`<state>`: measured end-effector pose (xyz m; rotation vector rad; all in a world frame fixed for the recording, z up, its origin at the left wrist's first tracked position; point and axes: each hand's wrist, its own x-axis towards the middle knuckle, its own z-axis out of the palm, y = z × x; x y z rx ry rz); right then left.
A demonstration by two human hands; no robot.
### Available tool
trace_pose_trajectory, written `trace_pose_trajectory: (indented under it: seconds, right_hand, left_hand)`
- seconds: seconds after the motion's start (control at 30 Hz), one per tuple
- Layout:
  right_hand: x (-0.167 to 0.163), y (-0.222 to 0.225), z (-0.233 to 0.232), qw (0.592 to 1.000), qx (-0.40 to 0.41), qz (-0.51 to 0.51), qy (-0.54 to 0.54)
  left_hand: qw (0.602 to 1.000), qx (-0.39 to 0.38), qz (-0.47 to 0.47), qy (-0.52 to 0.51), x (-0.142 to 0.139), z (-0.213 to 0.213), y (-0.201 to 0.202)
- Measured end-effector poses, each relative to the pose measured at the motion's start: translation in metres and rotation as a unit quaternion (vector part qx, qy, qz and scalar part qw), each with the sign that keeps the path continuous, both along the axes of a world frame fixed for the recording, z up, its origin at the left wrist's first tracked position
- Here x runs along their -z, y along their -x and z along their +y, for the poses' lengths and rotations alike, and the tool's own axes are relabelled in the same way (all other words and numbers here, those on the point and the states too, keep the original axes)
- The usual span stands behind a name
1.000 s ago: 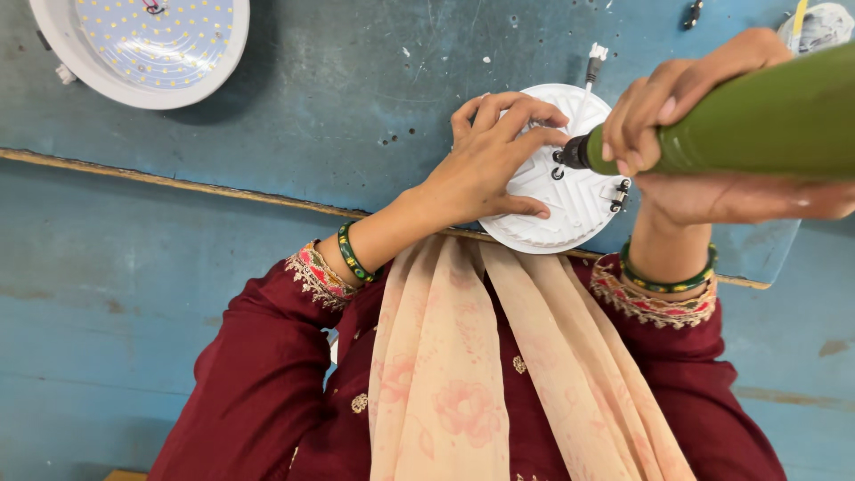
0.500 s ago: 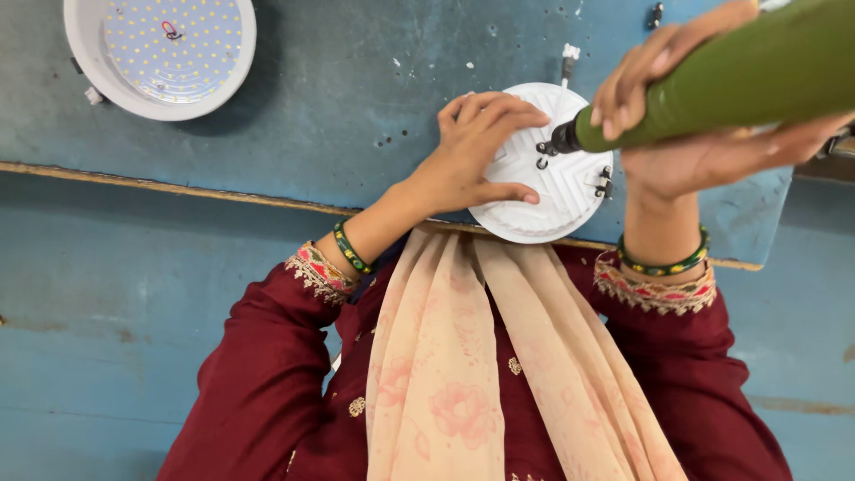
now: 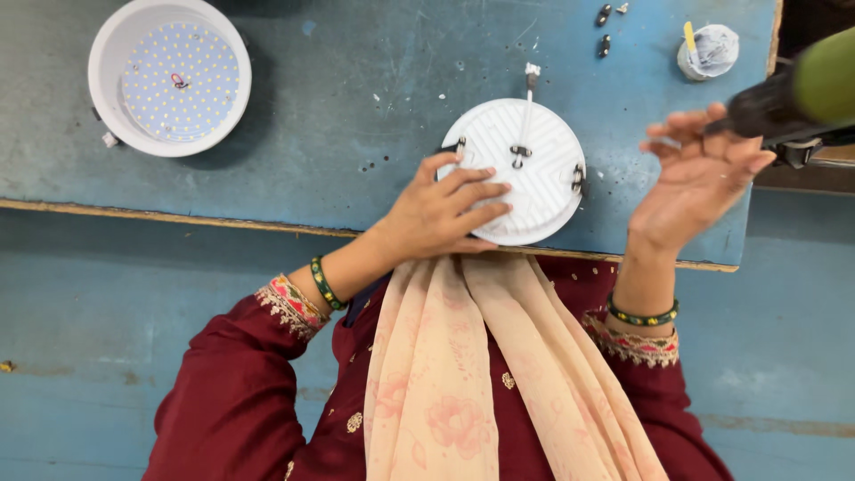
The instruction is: The person attaches small mounting clips to the back of round LED ceiling light housings, driving screws with a green electric screwdriver while holding each housing steady. They stack finished fixtures on the table, pick up new housings and LED panels, and repeat the assembly on the next unit.
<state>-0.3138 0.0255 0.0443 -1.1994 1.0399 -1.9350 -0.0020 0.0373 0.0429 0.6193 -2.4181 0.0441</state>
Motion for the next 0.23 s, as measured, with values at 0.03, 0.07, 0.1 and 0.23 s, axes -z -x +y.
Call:
trace_pose_trajectory:
  seconds: [0.03, 0.07, 0.1, 0.23]
  right_hand:
    - [0.005, 0.009, 0.008, 0.999, 0.017, -0.019, -0.025]
    - [0.01, 0.018, 0.015, 0.997, 0.034, -0.038, -0.05]
    - [0.016, 0.025, 0.021, 0.997, 0.033, -0.034, -0.056]
    - [0.046, 0.046, 0.038, 0.995, 0.027, -0.008, -0.094]
  left_hand:
    - [1.0, 0.0, 0.005, 0.012, -0.004, -0.006, -0.001]
    - [1.0, -0.005, 0.023, 0.013, -0.009, -0.014, 0.0]
    - [0.999, -0.01, 0.041, 0.014, -0.014, -0.023, 0.001]
    - [0.994, -0.036, 0.098, -0.014, -0.034, -0.05, 0.007]
